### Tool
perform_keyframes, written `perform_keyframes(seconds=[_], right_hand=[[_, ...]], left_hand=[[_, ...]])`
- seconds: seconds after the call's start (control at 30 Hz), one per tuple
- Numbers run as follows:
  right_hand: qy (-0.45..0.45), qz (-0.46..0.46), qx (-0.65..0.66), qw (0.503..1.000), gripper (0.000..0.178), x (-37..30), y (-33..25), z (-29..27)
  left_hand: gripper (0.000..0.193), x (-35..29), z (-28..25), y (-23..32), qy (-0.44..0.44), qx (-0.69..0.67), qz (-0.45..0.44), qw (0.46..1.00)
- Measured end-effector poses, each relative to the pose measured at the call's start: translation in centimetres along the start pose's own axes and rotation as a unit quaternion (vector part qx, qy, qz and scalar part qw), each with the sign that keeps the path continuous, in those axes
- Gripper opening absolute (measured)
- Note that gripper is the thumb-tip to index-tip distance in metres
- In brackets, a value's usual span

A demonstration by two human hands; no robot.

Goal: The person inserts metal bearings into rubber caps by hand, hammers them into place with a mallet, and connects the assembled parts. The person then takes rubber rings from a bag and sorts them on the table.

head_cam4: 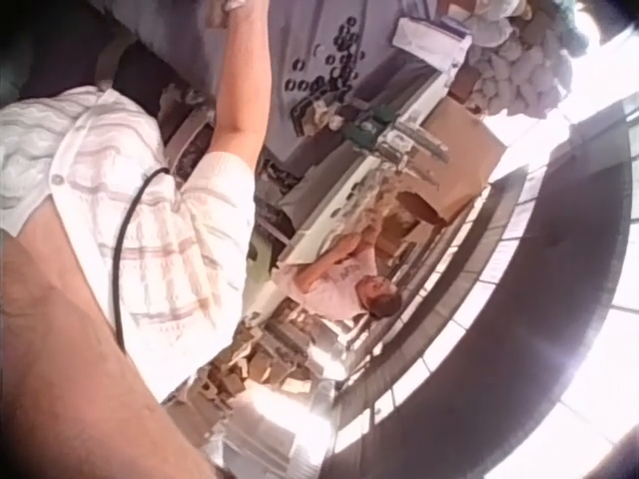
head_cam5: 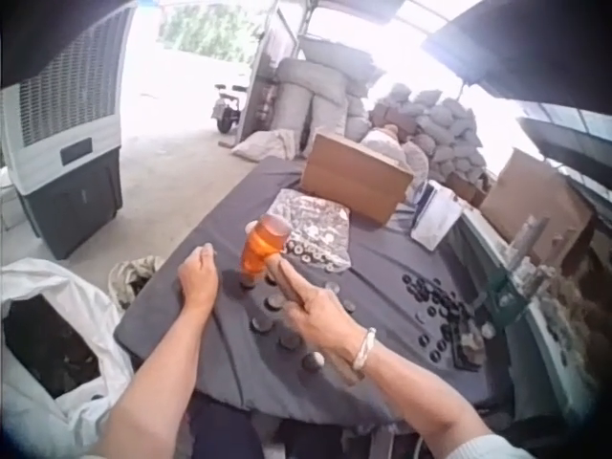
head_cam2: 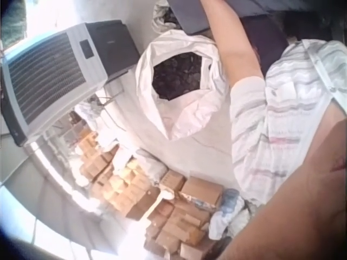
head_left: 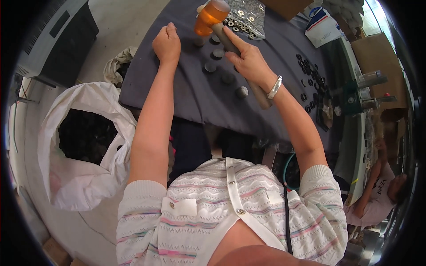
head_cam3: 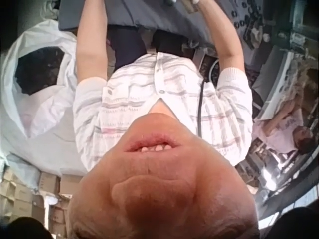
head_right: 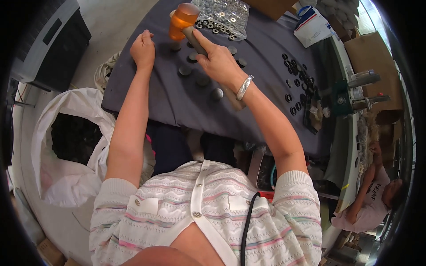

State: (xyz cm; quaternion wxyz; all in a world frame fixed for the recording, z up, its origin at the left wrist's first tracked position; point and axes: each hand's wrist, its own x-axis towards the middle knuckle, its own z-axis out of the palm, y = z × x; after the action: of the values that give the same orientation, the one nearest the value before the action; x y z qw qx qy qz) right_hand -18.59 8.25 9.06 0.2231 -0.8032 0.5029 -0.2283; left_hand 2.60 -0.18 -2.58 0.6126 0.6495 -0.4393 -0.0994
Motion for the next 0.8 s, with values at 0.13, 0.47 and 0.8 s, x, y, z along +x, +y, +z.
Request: perform_keyframes(seconds=[0.13, 0.47, 0.8], right_hand=[[-0.033, -0.015, -0.081, 0.996, 0.067, 0.4, 1.7, 2.0], [-0.008, -0.049, -0.034, 0.998, 0.064, 0.7, 2.6, 2.0], [0.012, 0.024, -0.082, 0.996, 0.068, -0.7, 2.8, -1.4]], left_hand=[[0.038, -0.1, 0.0, 0.4, -0.015, -0.008, 0.005, 1.0], [0.038, -0.3, -0.1, 0.7, -0.039, 0.007, 0.002, 0.999], [0.038, -0.1, 0.0, 0.8, -0.017, 0.01, 0.01, 1.0]])
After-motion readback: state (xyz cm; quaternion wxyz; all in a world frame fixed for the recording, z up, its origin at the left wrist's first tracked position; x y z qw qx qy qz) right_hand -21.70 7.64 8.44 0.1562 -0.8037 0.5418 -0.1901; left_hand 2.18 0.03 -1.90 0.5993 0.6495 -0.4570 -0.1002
